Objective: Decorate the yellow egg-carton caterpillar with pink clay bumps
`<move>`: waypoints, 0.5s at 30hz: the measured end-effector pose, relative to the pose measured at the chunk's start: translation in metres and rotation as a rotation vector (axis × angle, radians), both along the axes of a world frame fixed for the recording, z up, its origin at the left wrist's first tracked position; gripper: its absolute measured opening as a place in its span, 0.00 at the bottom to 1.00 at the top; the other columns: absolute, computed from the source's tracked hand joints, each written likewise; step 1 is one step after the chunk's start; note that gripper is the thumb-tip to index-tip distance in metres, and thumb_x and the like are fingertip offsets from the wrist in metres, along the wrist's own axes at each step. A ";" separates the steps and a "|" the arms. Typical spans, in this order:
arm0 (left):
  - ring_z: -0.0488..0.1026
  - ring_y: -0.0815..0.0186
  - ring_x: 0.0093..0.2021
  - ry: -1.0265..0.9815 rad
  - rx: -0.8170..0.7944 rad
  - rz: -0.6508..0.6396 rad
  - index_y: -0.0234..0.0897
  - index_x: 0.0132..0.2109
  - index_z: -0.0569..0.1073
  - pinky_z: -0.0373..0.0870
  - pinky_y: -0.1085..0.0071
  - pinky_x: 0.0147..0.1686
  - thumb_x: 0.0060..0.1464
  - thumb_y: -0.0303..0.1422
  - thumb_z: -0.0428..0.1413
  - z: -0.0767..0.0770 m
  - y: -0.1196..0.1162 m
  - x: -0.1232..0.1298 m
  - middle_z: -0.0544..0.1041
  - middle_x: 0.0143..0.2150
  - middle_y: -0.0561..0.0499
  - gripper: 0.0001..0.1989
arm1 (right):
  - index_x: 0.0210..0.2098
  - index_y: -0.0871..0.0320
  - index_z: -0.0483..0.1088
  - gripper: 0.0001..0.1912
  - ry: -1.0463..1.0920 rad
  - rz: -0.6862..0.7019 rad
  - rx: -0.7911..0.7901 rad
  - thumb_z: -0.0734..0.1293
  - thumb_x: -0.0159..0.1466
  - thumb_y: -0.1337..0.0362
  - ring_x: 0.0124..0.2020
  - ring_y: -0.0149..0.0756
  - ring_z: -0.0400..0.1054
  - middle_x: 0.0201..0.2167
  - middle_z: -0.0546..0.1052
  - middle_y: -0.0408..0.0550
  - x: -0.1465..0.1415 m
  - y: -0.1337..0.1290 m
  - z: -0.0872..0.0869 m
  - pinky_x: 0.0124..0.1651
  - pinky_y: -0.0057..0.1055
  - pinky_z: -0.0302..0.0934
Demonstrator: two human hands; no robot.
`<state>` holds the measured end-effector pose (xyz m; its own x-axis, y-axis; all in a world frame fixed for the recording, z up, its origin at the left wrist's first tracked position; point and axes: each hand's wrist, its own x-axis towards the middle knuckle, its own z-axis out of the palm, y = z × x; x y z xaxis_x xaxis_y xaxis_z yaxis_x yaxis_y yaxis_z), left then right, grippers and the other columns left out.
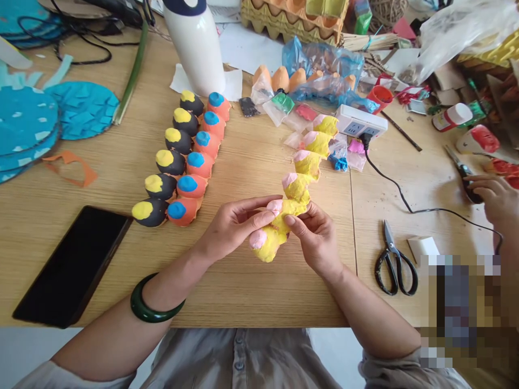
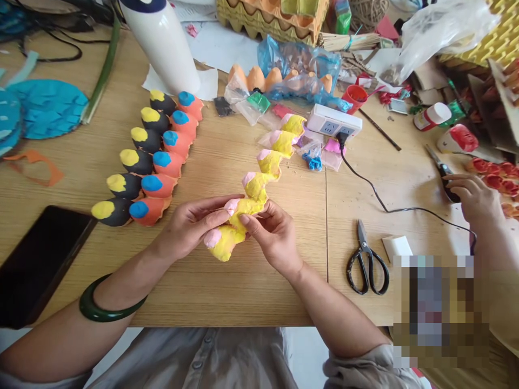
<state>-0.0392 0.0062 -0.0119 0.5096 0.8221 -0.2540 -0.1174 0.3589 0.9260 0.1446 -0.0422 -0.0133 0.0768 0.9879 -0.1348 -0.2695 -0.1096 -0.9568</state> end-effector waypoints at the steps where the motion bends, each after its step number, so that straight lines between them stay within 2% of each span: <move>1: 0.81 0.61 0.43 -0.031 -0.023 -0.029 0.42 0.60 0.83 0.78 0.69 0.41 0.60 0.45 0.68 -0.001 0.001 -0.001 0.86 0.48 0.46 0.25 | 0.37 0.53 0.75 0.20 -0.005 -0.005 -0.003 0.81 0.59 0.47 0.28 0.32 0.74 0.29 0.81 0.42 -0.001 0.000 0.000 0.29 0.28 0.73; 4: 0.71 0.72 0.26 -0.113 -0.088 -0.099 0.45 0.63 0.81 0.71 0.74 0.28 0.57 0.43 0.70 -0.002 0.003 -0.002 0.85 0.41 0.50 0.27 | 0.37 0.53 0.75 0.20 -0.017 -0.006 0.004 0.80 0.59 0.46 0.29 0.33 0.75 0.30 0.81 0.43 -0.002 -0.001 0.000 0.29 0.28 0.73; 6: 0.65 0.76 0.21 -0.127 -0.105 -0.096 0.45 0.61 0.82 0.65 0.75 0.23 0.56 0.42 0.71 -0.003 0.003 -0.001 0.84 0.38 0.51 0.26 | 0.38 0.54 0.76 0.19 -0.029 0.007 0.016 0.80 0.60 0.49 0.30 0.33 0.76 0.32 0.82 0.43 -0.002 -0.003 0.000 0.31 0.28 0.74; 11: 0.61 0.77 0.22 -0.143 -0.112 -0.069 0.45 0.58 0.84 0.60 0.76 0.21 0.57 0.42 0.71 -0.003 0.002 0.001 0.83 0.41 0.50 0.22 | 0.38 0.54 0.77 0.15 -0.111 0.013 0.101 0.79 0.63 0.52 0.34 0.33 0.77 0.34 0.81 0.44 0.000 -0.007 -0.003 0.36 0.30 0.77; 15: 0.61 0.75 0.24 -0.144 -0.092 -0.063 0.44 0.58 0.84 0.59 0.75 0.22 0.57 0.42 0.70 -0.003 0.001 0.002 0.81 0.39 0.50 0.23 | 0.37 0.54 0.76 0.13 -0.192 -0.006 0.173 0.77 0.65 0.53 0.35 0.33 0.76 0.35 0.80 0.44 0.000 -0.008 -0.008 0.39 0.31 0.77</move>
<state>-0.0374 0.0072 -0.0145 0.5960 0.7641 -0.2470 -0.2208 0.4517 0.8644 0.1445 -0.0502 -0.0216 0.0905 0.9944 0.0537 -0.0813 0.0611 -0.9948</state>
